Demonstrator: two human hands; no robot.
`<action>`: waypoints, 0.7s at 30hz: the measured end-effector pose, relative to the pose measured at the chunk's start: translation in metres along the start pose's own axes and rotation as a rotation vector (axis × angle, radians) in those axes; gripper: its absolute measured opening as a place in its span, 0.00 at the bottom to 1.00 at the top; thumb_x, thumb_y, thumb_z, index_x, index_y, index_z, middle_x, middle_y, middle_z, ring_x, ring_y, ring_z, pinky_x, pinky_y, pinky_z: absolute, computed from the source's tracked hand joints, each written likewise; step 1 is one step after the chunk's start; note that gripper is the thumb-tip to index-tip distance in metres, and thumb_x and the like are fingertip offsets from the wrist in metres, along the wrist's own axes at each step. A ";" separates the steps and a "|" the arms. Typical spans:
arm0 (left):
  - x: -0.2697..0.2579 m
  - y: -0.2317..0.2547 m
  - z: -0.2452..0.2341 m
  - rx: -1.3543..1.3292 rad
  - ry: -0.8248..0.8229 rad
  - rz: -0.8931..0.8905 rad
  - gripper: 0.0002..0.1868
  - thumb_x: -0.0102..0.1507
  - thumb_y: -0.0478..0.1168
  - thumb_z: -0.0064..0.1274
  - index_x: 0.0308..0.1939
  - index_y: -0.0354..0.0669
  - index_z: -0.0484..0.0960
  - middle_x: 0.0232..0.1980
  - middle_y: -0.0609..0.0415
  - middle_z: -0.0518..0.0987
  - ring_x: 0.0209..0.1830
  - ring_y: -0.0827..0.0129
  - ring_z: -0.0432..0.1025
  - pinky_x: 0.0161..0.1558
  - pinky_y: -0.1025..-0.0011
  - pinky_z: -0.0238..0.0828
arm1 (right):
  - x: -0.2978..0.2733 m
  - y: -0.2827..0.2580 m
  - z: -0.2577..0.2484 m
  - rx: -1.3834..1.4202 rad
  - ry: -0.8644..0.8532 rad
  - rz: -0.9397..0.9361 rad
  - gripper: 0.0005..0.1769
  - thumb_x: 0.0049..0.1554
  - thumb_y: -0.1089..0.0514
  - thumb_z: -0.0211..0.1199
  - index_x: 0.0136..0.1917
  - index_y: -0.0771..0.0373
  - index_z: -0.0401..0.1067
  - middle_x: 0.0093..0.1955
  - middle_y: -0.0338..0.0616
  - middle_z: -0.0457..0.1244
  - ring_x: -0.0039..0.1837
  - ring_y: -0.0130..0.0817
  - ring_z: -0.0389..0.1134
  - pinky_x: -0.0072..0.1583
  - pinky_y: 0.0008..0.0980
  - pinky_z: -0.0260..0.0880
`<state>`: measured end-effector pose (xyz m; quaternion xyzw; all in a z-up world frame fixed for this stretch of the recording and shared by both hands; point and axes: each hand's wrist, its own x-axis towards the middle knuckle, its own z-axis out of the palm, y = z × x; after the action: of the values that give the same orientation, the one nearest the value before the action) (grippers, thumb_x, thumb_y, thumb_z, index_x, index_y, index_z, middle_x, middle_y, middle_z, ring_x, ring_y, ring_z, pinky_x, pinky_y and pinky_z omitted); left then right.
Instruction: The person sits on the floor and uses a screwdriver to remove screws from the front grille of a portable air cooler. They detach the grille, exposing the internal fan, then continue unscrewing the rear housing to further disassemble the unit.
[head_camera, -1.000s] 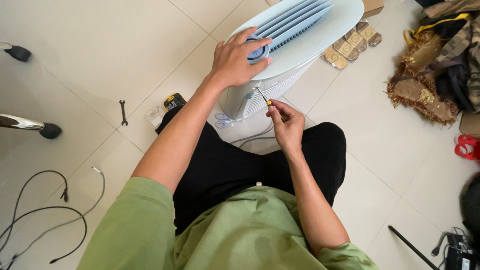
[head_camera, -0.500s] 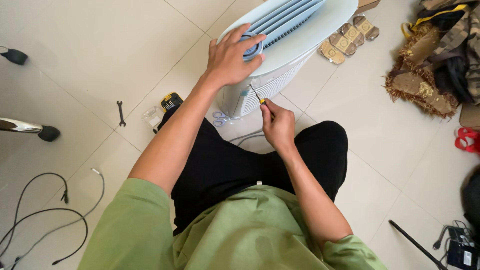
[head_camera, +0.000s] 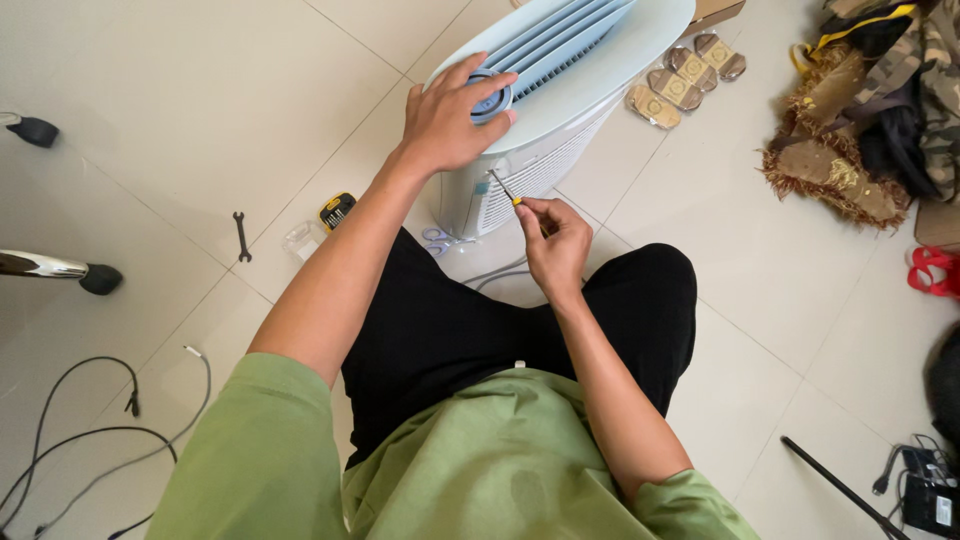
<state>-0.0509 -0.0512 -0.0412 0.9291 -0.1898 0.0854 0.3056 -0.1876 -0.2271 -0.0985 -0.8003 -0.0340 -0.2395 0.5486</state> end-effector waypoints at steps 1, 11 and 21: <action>-0.001 0.001 0.001 0.004 0.004 -0.003 0.28 0.62 0.62 0.55 0.66 0.71 0.78 0.78 0.52 0.62 0.77 0.55 0.56 0.69 0.41 0.45 | -0.003 -0.001 0.001 -0.037 0.017 -0.014 0.09 0.58 0.59 0.71 0.49 0.68 0.80 0.38 0.42 0.69 0.37 0.22 0.65 0.41 0.28 0.66; -0.002 0.004 -0.002 -0.012 -0.007 -0.008 0.27 0.62 0.62 0.54 0.66 0.72 0.78 0.78 0.53 0.62 0.77 0.56 0.56 0.69 0.41 0.44 | -0.001 0.000 0.003 -0.115 -0.114 0.334 0.15 0.67 0.55 0.61 0.46 0.69 0.80 0.30 0.44 0.66 0.33 0.24 0.63 0.38 0.27 0.63; -0.001 0.004 -0.004 -0.022 -0.006 -0.016 0.28 0.61 0.62 0.56 0.65 0.72 0.78 0.78 0.54 0.62 0.78 0.57 0.56 0.70 0.43 0.44 | -0.003 0.003 0.006 -0.328 -0.185 0.420 0.18 0.71 0.58 0.61 0.46 0.72 0.84 0.33 0.51 0.68 0.35 0.33 0.62 0.40 0.32 0.64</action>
<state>-0.0539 -0.0513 -0.0359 0.9275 -0.1840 0.0782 0.3160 -0.1874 -0.2224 -0.1037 -0.8864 0.1219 -0.0491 0.4438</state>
